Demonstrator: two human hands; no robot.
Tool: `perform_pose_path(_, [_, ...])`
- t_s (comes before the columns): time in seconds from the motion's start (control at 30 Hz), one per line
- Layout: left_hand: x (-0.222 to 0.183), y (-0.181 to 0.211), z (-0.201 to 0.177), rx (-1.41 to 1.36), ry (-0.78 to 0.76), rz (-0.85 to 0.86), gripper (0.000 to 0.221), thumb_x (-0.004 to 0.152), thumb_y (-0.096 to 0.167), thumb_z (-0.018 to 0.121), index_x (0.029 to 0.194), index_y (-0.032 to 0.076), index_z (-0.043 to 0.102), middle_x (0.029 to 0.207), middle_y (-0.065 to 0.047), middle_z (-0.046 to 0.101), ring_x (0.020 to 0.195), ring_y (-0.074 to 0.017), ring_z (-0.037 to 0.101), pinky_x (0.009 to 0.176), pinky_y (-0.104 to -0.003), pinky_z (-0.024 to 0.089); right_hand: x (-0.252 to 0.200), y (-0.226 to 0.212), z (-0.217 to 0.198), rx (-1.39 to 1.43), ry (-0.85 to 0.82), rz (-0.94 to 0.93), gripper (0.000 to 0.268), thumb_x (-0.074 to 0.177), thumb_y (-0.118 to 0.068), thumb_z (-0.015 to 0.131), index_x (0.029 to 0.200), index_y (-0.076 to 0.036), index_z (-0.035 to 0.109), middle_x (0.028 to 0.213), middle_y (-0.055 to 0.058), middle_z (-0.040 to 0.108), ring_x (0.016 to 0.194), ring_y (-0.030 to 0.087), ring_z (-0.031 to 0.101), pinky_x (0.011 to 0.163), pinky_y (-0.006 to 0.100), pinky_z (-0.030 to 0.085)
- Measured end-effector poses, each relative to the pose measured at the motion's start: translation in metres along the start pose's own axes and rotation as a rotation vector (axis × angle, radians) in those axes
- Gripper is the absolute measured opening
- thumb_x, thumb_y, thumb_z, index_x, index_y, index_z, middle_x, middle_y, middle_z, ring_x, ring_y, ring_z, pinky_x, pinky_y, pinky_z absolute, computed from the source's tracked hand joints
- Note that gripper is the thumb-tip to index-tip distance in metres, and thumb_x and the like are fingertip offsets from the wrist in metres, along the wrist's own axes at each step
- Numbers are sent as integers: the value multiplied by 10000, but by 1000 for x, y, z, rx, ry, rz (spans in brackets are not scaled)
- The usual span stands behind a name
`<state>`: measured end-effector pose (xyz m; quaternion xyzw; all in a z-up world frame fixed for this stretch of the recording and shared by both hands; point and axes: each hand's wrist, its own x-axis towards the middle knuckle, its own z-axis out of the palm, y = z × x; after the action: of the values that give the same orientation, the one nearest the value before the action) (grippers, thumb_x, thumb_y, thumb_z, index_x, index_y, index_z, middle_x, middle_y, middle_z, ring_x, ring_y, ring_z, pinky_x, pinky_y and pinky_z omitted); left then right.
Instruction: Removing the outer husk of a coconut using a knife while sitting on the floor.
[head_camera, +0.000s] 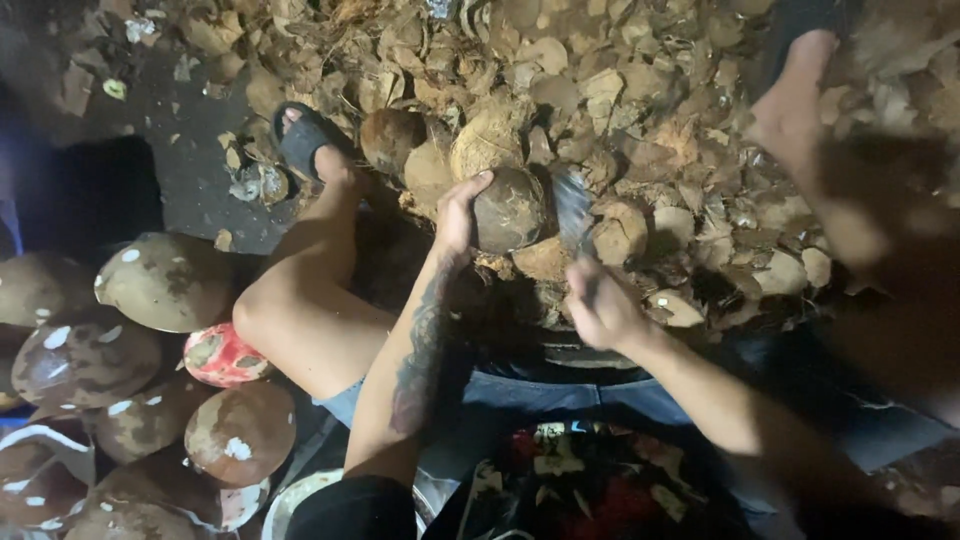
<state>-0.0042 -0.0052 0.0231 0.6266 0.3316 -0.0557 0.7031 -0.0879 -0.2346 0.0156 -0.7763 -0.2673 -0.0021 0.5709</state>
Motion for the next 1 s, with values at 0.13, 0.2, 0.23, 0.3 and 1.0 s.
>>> perform_pose_path(0.13, [0,-3,0,30,-2,-38,609,760,506,849,1201,89,809,1267,-226,729,1239,-356,644,1055,-489,495,-18,58,25,262,-78,1189,227,795,-139,588,828,85,581,538,200,479,332,318,524,267,496,451])
perform_pose_path(0.2, [2,-2,4,0,20,-59,634,749,505,851,1217,80,800,1271,-225,720,1234,-350,636,1065,-479,483,-6,41,15,477,60,1126,171,711,-110,537,604,20,506,429,104,333,266,250,420,246,438,390])
perform_pose_path(0.23, [3,1,5,21,21,-46,613,745,518,850,1193,101,813,1245,-221,737,1221,-354,661,1040,-469,503,7,28,8,536,81,1132,134,700,-89,540,612,-6,485,437,96,318,280,251,425,260,431,408])
perform_pose_path(0.3, [3,-10,11,30,28,-44,592,740,530,849,1169,123,826,1219,-217,754,1208,-359,686,1015,-458,523,24,-15,-12,582,91,1145,113,690,-68,543,620,-31,463,444,89,304,294,253,429,273,425,427])
perform_pose_path(1.0, [24,-53,-1,-18,31,169,507,758,416,893,1211,200,826,1213,-104,775,1143,-259,691,1018,-421,548,-2,38,32,1417,86,994,130,672,-135,511,794,-137,466,439,5,274,299,181,360,384,408,470])
